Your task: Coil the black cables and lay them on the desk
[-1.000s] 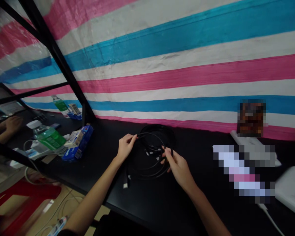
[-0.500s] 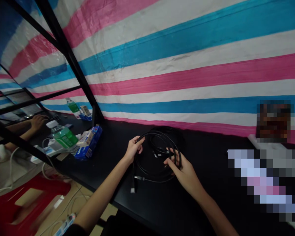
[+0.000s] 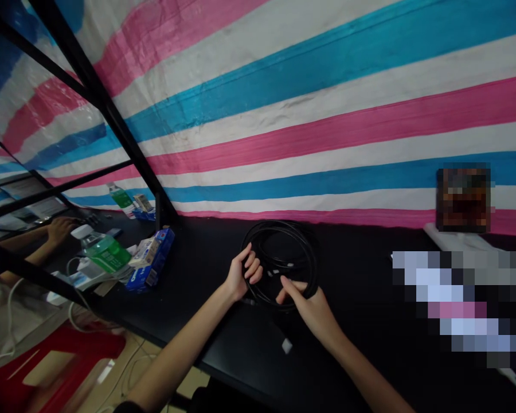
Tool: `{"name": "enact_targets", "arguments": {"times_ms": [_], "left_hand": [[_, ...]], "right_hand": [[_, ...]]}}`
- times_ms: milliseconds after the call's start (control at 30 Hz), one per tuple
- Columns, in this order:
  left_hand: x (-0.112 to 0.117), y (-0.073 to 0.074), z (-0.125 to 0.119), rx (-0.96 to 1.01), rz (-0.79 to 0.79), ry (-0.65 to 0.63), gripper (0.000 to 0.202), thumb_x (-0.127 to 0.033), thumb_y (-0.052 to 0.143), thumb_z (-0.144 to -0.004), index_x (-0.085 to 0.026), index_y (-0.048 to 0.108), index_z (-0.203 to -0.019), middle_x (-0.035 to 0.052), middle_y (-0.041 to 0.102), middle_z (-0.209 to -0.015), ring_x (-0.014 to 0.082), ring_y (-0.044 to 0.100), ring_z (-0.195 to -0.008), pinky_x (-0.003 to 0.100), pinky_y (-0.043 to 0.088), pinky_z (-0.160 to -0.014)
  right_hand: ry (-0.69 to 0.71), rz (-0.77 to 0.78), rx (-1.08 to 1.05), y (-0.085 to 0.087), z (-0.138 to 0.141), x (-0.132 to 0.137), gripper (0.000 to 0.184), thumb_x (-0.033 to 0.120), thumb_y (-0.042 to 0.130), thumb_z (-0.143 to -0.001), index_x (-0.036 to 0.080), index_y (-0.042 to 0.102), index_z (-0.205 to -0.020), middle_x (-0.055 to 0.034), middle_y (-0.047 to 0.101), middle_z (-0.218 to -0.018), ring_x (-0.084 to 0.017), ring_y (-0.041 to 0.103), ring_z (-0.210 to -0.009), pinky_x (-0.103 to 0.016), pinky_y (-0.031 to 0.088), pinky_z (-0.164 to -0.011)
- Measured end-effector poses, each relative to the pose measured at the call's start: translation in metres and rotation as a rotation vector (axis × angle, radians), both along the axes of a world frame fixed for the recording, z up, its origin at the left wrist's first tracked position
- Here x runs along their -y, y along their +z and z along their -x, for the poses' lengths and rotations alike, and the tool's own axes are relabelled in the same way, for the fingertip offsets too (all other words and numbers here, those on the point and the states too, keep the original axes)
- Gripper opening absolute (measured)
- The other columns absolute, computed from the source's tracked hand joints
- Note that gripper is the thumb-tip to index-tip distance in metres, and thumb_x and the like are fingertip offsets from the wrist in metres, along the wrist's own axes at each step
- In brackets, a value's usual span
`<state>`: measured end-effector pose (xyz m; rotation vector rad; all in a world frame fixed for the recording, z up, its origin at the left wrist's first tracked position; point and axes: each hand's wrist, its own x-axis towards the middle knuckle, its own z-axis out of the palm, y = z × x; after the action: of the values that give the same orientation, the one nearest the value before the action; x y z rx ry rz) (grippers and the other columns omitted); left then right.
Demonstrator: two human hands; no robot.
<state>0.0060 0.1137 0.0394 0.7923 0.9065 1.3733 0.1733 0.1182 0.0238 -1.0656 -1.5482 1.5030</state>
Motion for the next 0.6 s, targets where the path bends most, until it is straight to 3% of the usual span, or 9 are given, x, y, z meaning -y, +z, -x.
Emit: {"name": "enact_targets", "arguments": {"times_ms": [100,200,267,367,467,600], "left_hand": [[0.001,0.004,0.004,-0.074,-0.018,0.002,0.051,-0.048,0.047,-0.080,-0.020,0.028,-0.042,-0.0057,0.025,-0.030,0.0078,0.037,-0.031,0.023,0.028,-0.042],[0.002,0.005,0.007,-0.176,-0.020,0.065,0.039,-0.045,0.052,-0.077,-0.018,0.043,-0.050,-0.0072,0.029,-0.030,0.0094,0.043,-0.034,0.022,0.033,-0.044],[0.000,0.002,0.007,-0.260,-0.009,0.106,0.030,-0.046,0.056,-0.075,-0.017,0.052,-0.066,-0.0084,0.034,-0.032,0.0101,0.043,-0.033,0.021,0.033,-0.042],[-0.003,-0.006,0.006,-0.406,0.008,0.146,0.032,-0.046,0.064,-0.069,-0.017,0.054,-0.080,-0.0068,0.048,-0.037,0.0109,0.043,-0.032,0.021,0.031,-0.037],[-0.004,-0.013,0.006,-0.544,0.005,0.188,0.031,-0.044,0.069,-0.063,-0.017,0.054,-0.069,-0.0029,0.056,-0.044,0.0102,0.044,-0.032,0.021,0.031,-0.035],[-0.003,-0.019,0.010,-0.654,0.010,0.302,0.036,-0.040,0.069,-0.064,-0.016,0.048,-0.048,-0.0029,0.050,-0.039,0.0067,0.040,-0.031,0.020,0.026,-0.037]], "right_hand": [[-0.098,0.129,-0.049,0.002,-0.005,-0.004,0.054,0.068,0.058,-0.066,0.017,0.056,-0.046,-0.0055,0.055,-0.041,-0.025,0.066,-0.058,-0.022,0.043,-0.035],[-0.176,0.165,-0.047,0.004,-0.012,-0.008,0.053,0.069,0.055,-0.067,0.017,0.059,-0.060,0.0003,0.046,-0.032,-0.023,0.063,-0.043,-0.019,0.034,-0.025],[-0.184,0.152,-0.050,0.005,-0.015,-0.011,0.051,0.066,0.052,-0.071,0.016,0.060,-0.067,0.0044,0.040,-0.028,-0.018,0.055,-0.032,-0.018,0.030,-0.023],[-0.138,0.127,-0.081,0.008,-0.017,-0.015,0.047,0.062,0.051,-0.072,0.016,0.059,-0.072,0.0096,0.032,-0.026,-0.010,0.038,-0.021,-0.019,0.033,-0.023],[-0.064,0.095,-0.048,0.010,-0.018,-0.016,0.045,0.059,0.048,-0.074,0.015,0.060,-0.075,0.0113,0.030,-0.027,-0.009,0.031,-0.021,-0.021,0.037,-0.025],[-0.102,-0.112,0.139,0.010,-0.023,-0.017,0.036,0.047,0.048,-0.080,0.017,0.061,-0.094,0.0082,0.046,-0.038,-0.011,0.046,-0.029,-0.019,0.038,-0.031]]}}
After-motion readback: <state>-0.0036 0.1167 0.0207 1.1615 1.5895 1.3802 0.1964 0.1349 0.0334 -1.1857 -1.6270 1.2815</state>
